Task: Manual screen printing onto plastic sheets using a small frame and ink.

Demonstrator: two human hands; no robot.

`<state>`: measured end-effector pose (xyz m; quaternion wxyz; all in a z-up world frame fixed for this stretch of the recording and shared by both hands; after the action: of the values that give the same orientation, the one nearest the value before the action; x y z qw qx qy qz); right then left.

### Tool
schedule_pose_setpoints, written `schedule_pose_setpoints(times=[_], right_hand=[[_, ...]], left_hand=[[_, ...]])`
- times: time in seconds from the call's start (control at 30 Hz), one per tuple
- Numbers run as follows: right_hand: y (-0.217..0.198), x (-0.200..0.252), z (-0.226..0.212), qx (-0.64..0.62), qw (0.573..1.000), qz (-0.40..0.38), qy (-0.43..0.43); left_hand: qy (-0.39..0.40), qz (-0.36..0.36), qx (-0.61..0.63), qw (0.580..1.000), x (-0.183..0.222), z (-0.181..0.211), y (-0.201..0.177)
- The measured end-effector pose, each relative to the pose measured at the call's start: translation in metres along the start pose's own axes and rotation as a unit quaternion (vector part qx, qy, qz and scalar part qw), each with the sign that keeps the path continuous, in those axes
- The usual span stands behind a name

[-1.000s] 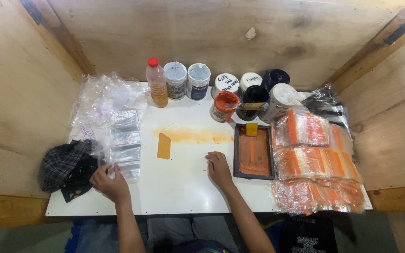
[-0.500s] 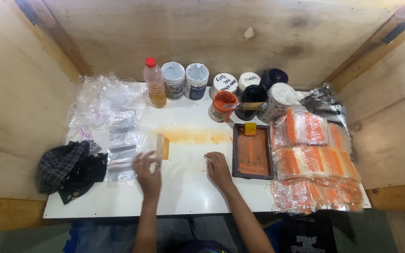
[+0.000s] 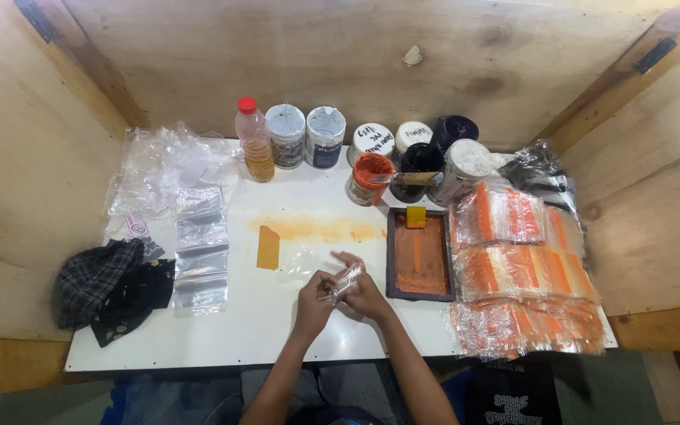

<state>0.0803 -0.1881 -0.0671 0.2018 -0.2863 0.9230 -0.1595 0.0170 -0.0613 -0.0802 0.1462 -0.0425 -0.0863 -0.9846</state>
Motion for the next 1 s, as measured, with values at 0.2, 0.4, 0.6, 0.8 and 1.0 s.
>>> schedule_pose_setpoints(times=[0.2, 0.4, 0.6, 0.8, 1.0], right_hand=[[0.002, -0.001, -0.014, -0.096, 0.994, -0.023, 0.051], [0.005, 0.007, 0.018, -0.117, 0.984, -0.036, 0.131], [0.001, 0.005, 0.015, -0.127, 0.98, -0.041, 0.147], [0.001, 0.009, 0.043, -0.124, 0.976, -0.02, 0.177], [-0.002, 0.009, 0.043, -0.117, 0.967, 0.018, 0.225]], left_hand=[[0.018, 0.075, 0.193, 0.978, -0.015, 0.003, -0.023], [0.025, 0.214, 0.263, 0.94, -0.025, 0.035, -0.064], [0.033, 0.267, 0.231, 0.935, -0.039, 0.016, -0.105], [0.009, 0.305, 0.233, 0.924, -0.039, 0.014, -0.134], [-0.001, 0.31, 0.221, 0.925, -0.036, 0.015, -0.136]])
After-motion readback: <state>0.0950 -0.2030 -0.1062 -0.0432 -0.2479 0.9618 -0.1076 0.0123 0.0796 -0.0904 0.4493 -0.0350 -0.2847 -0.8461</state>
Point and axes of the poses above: each hand's wrist, its own x-axis away from the middle knuckle, its own y-axis out of the palm, z = x × y, the point moved 5 cm from there along -x, towards the middle knuckle, and after that the axes turned 8 degrees about x, right-handed, at the moved point
